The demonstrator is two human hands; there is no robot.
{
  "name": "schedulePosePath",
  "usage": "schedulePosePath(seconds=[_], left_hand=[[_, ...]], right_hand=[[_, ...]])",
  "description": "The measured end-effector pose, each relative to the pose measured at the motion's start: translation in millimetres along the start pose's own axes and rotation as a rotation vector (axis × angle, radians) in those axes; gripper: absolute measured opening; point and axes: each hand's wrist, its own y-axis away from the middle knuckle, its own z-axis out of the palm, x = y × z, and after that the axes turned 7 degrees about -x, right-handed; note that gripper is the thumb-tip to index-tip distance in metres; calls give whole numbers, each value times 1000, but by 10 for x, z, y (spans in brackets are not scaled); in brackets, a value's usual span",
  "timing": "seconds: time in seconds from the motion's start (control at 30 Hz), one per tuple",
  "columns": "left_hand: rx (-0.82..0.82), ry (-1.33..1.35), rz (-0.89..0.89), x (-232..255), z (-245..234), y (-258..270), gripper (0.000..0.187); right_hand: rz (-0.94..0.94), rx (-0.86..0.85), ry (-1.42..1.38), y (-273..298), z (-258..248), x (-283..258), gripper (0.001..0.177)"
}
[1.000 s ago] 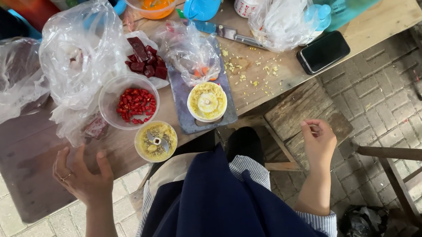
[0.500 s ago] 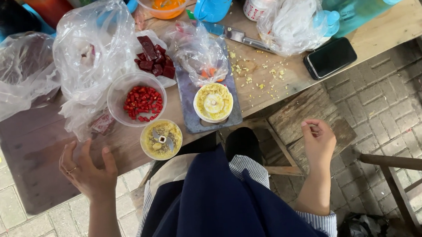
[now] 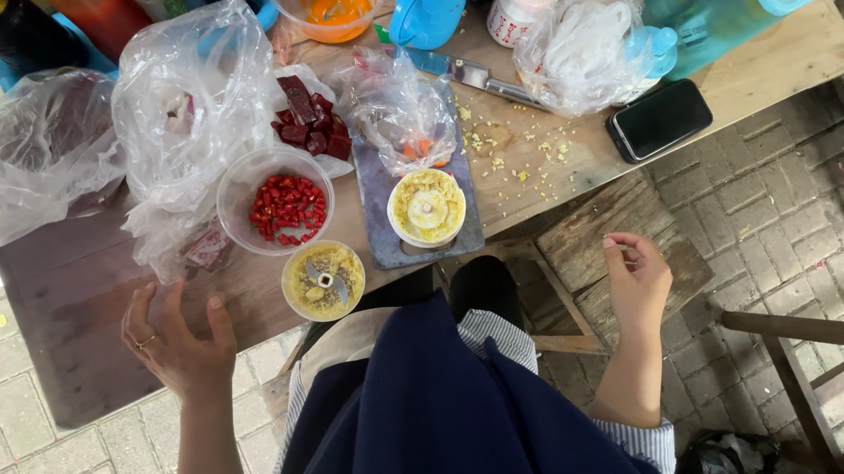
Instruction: Securing a plastic food container by tying a string around it to keep the lid in place.
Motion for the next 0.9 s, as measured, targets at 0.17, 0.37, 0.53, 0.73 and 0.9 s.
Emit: schedulePosePath(seconds=[0.17, 0.37, 0.53, 0.73, 0.9], left_hand=[[2, 4, -4, 7, -2, 0, 34], [35, 17, -6, -13, 33, -3, 42], [54, 20, 8, -12, 17, 22, 44], [36, 32, -2, -33, 38, 40, 43], [31, 30, -8, -2, 18, 14, 42]], right_hand=[[-26, -2, -7, -7, -5, 40, 14], [-49, 21, 32, -28, -38, 140, 17], [-53, 32, 30, 15, -118, 251, 17], [1, 58, 20, -28, -101, 283, 11], [-50, 53, 5, -50, -64, 328, 12]])
